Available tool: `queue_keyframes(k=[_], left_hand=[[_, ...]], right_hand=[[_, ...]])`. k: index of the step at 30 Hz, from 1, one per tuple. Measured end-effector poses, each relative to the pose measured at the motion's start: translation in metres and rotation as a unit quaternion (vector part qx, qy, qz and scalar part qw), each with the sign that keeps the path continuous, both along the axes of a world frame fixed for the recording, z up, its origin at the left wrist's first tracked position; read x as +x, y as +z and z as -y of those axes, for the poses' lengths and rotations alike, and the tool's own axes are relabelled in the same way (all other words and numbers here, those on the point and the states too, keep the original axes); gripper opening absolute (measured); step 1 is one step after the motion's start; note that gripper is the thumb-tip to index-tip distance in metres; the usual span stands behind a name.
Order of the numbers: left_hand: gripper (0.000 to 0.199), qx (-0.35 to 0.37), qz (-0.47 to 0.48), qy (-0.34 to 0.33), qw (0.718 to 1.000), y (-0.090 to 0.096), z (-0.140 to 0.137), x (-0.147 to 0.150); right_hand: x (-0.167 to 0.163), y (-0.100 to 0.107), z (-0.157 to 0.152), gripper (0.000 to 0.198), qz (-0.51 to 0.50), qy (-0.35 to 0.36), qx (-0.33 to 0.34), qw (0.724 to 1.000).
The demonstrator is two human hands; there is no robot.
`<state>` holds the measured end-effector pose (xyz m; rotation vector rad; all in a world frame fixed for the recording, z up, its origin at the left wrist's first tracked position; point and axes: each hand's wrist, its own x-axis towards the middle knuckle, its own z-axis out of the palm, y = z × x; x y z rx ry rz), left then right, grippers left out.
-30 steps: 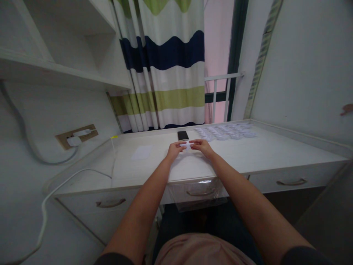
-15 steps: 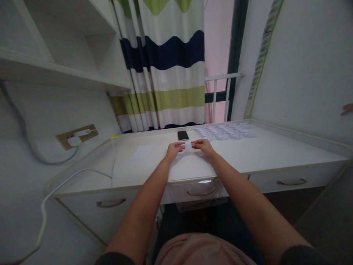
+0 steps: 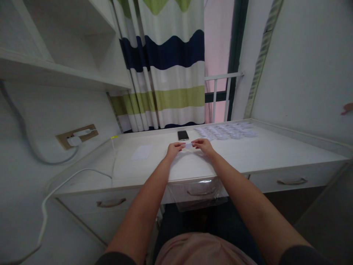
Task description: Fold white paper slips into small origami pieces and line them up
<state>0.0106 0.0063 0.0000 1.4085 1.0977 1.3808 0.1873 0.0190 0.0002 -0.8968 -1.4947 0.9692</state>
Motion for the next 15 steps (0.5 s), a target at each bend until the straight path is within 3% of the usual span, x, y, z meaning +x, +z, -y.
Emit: queue_keyframes(k=[6, 10, 15], left_hand=[[0.02, 0.002, -0.004, -0.005, 1.0, -0.0005, 0.0006, -0.0016], [0.022, 0.001, -0.008, -0.024, 1.0, 0.0014, 0.004, -0.0012], [0.023, -0.026, 0.056, -0.069, 0.996, 0.0025, 0.0067, 0.0029]], right_hand=[[0.0017, 0.0018, 0.0021, 0.016, 0.024, -0.013, 0.029, 0.999], [0.0004, 0.0024, 0.007, 0.021, -0.001, 0.039, -0.001, 0.999], [-0.0025, 0.0008, 0.0077, 0.026, -0.04, 0.08, -0.035, 0.995]])
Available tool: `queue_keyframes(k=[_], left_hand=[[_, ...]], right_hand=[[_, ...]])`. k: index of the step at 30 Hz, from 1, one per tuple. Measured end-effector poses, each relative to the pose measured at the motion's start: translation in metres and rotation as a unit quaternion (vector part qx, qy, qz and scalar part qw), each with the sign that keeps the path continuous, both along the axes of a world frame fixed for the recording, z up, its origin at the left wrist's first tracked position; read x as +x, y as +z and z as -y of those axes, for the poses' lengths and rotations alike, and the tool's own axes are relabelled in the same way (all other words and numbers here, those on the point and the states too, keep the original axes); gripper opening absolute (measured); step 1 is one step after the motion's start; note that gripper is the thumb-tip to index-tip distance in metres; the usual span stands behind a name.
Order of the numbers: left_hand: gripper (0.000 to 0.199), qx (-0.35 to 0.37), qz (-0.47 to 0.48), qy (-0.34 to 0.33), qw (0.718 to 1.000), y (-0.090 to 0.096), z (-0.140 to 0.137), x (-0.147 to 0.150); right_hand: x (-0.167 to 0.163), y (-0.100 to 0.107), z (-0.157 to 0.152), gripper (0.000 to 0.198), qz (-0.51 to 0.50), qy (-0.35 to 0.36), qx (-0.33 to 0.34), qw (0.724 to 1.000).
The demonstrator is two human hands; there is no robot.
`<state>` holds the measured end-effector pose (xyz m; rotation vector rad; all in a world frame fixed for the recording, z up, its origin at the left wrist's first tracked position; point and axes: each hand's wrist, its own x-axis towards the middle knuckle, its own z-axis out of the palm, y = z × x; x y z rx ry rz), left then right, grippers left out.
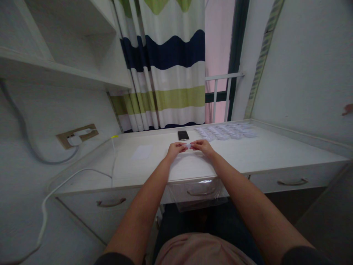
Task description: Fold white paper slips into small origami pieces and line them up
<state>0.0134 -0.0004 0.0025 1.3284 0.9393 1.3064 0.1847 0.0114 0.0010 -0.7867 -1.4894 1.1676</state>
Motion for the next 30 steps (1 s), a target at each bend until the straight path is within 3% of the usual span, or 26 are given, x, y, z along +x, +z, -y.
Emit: queue_keyframes(k=[15, 23, 30], left_hand=[[0.024, 0.01, 0.011, -0.025, 1.0, -0.0009, 0.0002, -0.0002], [0.023, 0.004, 0.033, 0.008, 0.999, 0.001, -0.001, -0.0012], [0.023, -0.018, 0.046, -0.049, 0.998, 0.0025, 0.005, 0.0004]], right_hand=[[0.0002, 0.0009, 0.0001, 0.026, 0.035, -0.001, 0.016, 0.999], [-0.0005, 0.001, -0.001, 0.024, -0.053, 0.003, -0.034, 0.998], [-0.0006, -0.0009, -0.0026, 0.029, -0.073, 0.007, -0.008, 0.997]])
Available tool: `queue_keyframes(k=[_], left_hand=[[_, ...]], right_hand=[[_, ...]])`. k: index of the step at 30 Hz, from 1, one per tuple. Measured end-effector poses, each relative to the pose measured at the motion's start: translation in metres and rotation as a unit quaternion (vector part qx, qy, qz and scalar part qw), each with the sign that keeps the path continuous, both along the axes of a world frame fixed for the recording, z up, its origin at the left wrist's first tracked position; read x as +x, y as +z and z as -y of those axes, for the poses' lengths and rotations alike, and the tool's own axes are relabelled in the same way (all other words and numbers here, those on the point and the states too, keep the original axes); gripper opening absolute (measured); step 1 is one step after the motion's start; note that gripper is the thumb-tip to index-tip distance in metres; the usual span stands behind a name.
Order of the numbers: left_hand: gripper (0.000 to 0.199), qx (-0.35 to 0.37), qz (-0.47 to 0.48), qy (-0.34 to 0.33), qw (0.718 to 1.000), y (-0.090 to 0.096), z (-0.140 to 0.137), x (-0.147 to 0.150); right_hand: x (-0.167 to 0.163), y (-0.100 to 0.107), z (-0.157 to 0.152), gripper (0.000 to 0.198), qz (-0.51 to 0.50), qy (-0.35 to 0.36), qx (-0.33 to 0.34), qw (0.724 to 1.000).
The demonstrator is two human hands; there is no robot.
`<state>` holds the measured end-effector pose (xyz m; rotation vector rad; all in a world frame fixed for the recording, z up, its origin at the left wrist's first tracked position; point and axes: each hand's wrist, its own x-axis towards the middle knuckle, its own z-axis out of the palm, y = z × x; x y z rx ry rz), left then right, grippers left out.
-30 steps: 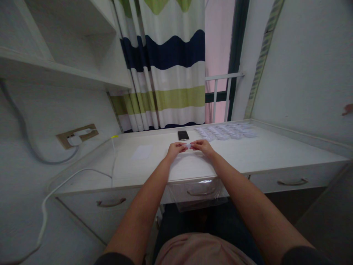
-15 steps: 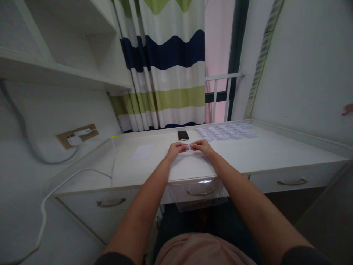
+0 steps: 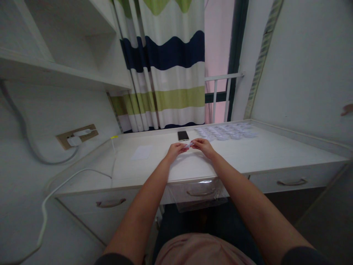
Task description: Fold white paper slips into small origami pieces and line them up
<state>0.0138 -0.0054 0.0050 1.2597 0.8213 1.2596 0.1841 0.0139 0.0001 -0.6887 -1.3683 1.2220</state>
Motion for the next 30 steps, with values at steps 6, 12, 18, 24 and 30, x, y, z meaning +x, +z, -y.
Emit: queue_keyframes(k=[6, 12, 18, 24, 30], left_hand=[[0.025, -0.015, -0.034, -0.046, 0.998, -0.0033, 0.0027, 0.0023], [0.027, 0.001, -0.053, -0.04, 0.998, -0.0035, 0.0062, 0.0054], [0.026, 0.003, -0.1, -0.032, 0.994, -0.0031, 0.0054, 0.0047], [0.027, 0.008, -0.093, -0.029, 0.995, -0.0059, 0.0013, 0.0038], [0.03, 0.001, -0.063, -0.025, 0.998, -0.0064, -0.0006, 0.0034]], right_hand=[[-0.0037, 0.0008, 0.005, 0.026, 0.028, 0.009, 0.046, 0.999], [-0.0058, 0.0026, 0.0086, 0.028, 0.075, 0.004, 0.087, 0.993], [-0.0058, -0.0007, 0.0042, 0.033, 0.084, 0.027, 0.086, 0.992], [-0.0059, -0.0043, 0.0028, 0.038, 0.045, 0.071, 0.058, 0.995], [-0.0073, -0.0028, 0.0048, 0.032, 0.021, 0.07, 0.055, 0.996]])
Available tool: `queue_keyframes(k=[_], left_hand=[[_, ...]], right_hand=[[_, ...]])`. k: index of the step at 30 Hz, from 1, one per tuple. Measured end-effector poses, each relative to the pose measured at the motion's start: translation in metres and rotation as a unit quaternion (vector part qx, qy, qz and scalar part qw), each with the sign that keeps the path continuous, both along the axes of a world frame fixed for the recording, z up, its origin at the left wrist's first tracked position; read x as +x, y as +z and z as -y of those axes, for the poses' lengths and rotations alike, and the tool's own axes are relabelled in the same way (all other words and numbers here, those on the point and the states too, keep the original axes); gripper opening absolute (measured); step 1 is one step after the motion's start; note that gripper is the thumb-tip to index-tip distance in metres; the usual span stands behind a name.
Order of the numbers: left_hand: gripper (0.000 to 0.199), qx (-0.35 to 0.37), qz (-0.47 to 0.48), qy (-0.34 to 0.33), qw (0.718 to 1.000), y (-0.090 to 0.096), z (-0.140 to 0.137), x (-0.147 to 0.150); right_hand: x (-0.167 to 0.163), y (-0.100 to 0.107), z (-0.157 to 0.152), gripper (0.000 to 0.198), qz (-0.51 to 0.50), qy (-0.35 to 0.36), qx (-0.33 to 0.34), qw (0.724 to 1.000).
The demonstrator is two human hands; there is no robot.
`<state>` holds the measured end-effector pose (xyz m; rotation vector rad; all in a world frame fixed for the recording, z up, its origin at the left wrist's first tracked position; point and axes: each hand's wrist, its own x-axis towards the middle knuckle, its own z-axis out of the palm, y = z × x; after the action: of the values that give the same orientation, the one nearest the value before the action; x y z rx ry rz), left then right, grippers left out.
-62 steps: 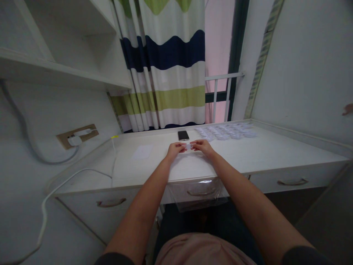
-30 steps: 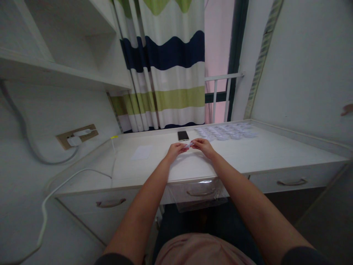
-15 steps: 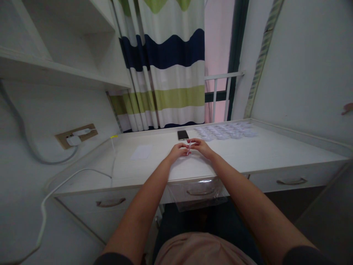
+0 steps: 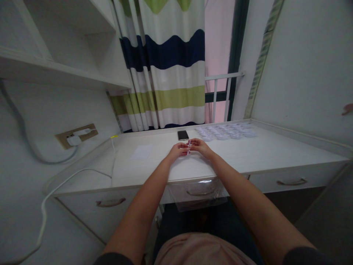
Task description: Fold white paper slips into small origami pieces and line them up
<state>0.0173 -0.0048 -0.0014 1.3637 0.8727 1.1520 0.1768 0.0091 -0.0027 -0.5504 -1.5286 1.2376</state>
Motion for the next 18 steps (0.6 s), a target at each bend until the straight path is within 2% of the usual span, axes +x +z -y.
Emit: queue_keyframes(k=[5, 13, 18], left_hand=[[0.028, 0.001, 0.003, 0.001, 1.0, 0.002, 0.002, 0.0], [0.018, 0.021, 0.039, 0.056, 0.997, 0.003, -0.001, -0.001], [0.012, 0.004, 0.093, 0.065, 0.993, 0.004, -0.003, -0.002]], right_hand=[[0.001, 0.002, 0.001, 0.032, 0.034, -0.018, 0.008, 0.999], [0.001, -0.004, -0.009, 0.025, 0.12, -0.095, 0.069, 0.986], [0.0, -0.006, -0.011, 0.025, 0.141, -0.083, 0.059, 0.985]])
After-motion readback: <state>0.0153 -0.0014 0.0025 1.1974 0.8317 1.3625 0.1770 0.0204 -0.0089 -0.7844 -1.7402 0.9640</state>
